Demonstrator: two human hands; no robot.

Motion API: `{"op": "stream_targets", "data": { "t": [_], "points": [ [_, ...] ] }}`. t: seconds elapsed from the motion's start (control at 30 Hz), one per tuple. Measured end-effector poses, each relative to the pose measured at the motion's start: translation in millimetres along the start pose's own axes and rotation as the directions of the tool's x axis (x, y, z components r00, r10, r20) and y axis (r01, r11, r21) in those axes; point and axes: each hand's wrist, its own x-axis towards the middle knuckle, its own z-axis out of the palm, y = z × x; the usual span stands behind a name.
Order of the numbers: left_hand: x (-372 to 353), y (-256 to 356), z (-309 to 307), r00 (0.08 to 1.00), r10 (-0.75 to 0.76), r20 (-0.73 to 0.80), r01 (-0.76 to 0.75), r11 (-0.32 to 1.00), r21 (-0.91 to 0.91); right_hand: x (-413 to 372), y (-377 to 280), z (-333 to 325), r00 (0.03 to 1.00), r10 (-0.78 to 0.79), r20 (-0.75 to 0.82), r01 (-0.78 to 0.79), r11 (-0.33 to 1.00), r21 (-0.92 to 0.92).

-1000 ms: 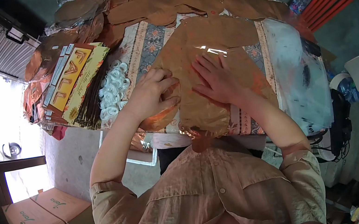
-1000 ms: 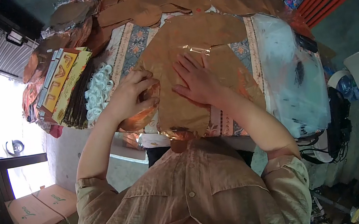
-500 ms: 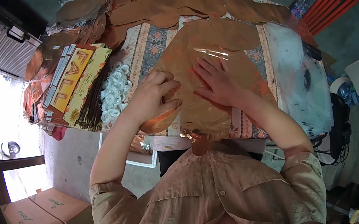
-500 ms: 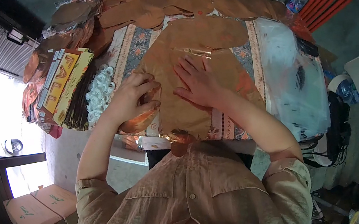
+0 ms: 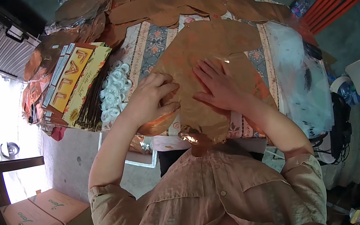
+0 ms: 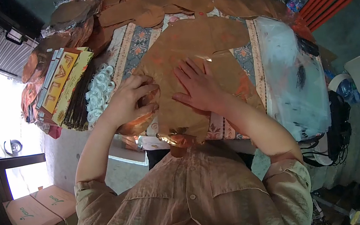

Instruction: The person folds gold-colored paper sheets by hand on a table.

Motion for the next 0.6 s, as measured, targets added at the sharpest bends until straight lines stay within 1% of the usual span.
{"op": "stream_targets", "data": {
  "t": [0.17,0.27,0.6],
  "points": [
    [-1.2,1.3,0.4,0.999,0.003,-0.032,-0.002,1.000,0.011,-1.2,-1.6,0.2,1.000,0.012,-0.014,-0.012,1.000,-0.012],
    [-0.7,0.2,0.5,1.000,0.008,-0.024,-0.008,1.000,0.004,-1.8,0.9,4.3,0.999,-0.003,-0.039,0.003,1.000,0.002],
    [-0.3,0.3,-0.1,1.000,0.003,-0.015,-0.003,1.000,0.002,-4.2,-3.4,2.0,0.999,0.020,-0.029,-0.020,1.000,-0.009]
  ]
}}
